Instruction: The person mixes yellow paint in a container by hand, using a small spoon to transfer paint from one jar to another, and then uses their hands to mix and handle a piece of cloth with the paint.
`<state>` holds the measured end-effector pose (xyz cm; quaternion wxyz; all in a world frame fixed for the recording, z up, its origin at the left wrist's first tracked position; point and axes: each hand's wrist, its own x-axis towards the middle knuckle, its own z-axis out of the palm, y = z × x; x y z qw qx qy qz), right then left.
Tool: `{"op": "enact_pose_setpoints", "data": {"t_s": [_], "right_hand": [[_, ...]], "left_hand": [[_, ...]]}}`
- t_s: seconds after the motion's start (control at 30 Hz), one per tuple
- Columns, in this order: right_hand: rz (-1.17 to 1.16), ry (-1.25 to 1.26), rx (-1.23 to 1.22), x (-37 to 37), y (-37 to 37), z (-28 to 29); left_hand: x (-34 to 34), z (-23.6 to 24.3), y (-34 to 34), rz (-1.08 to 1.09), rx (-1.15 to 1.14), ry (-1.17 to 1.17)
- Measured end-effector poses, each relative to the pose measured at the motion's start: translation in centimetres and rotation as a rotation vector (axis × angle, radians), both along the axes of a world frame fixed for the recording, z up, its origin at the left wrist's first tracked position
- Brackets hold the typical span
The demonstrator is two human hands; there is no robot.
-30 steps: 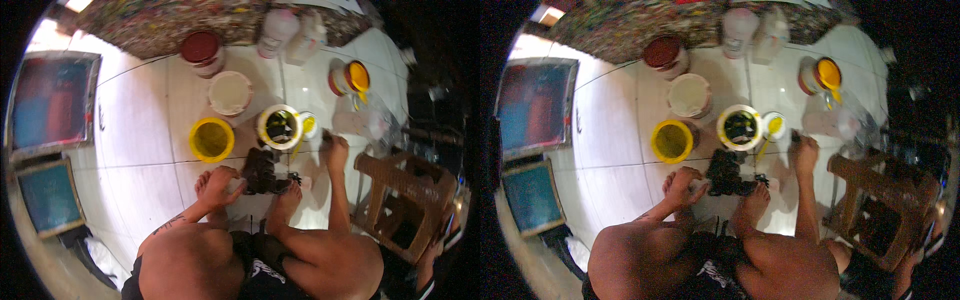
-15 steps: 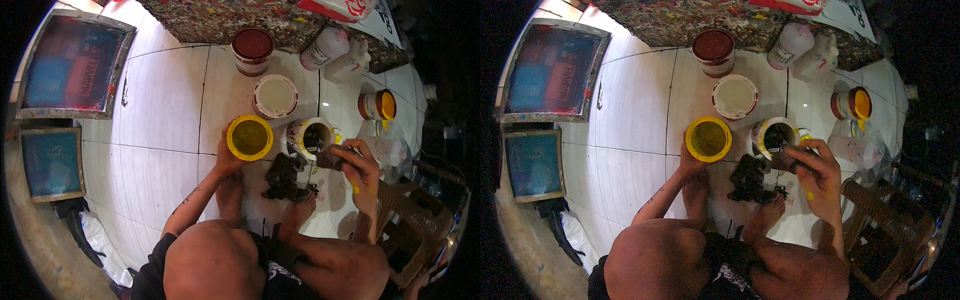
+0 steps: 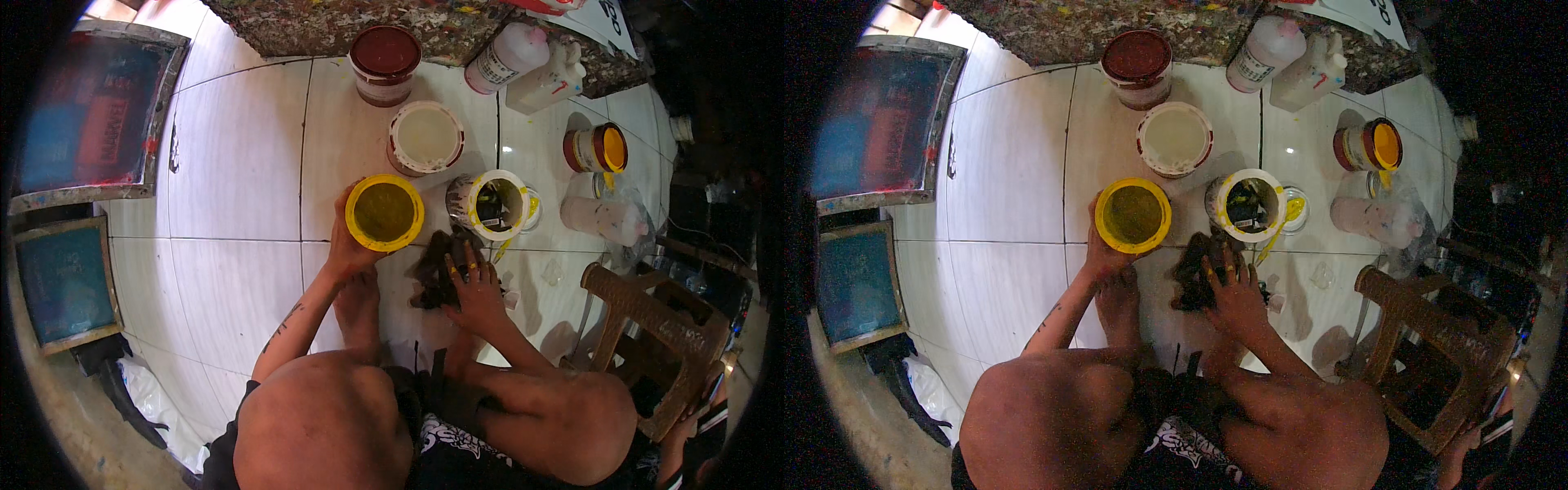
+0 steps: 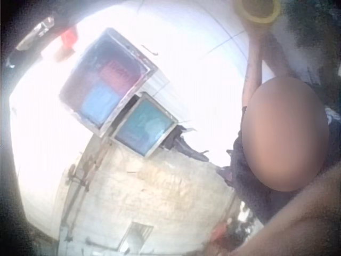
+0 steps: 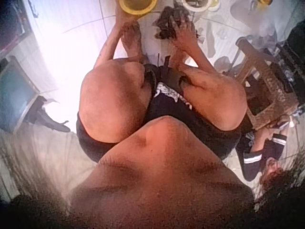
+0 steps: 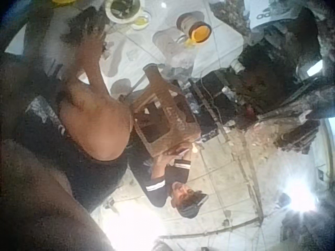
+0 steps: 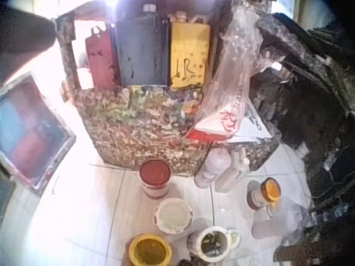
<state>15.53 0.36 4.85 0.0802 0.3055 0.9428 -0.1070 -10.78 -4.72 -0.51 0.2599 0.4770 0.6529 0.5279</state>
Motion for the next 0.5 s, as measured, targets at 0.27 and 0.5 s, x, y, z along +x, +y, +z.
{"op": "enact_pose_setpoints", "data": {"t_s": [0.27, 0.5], "right_hand": [[0.019, -0.008, -0.370, 2.6, 1.4, -5.8], [-0.029, 0.483, -0.654, -1.9, 6.0, 7.4]], "left_hand": [[0.1, -0.9, 0.2, -0.002, -0.062, -0.013], [0.1, -0.1, -0.1, -0.034, 0.062, 0.060]]}}
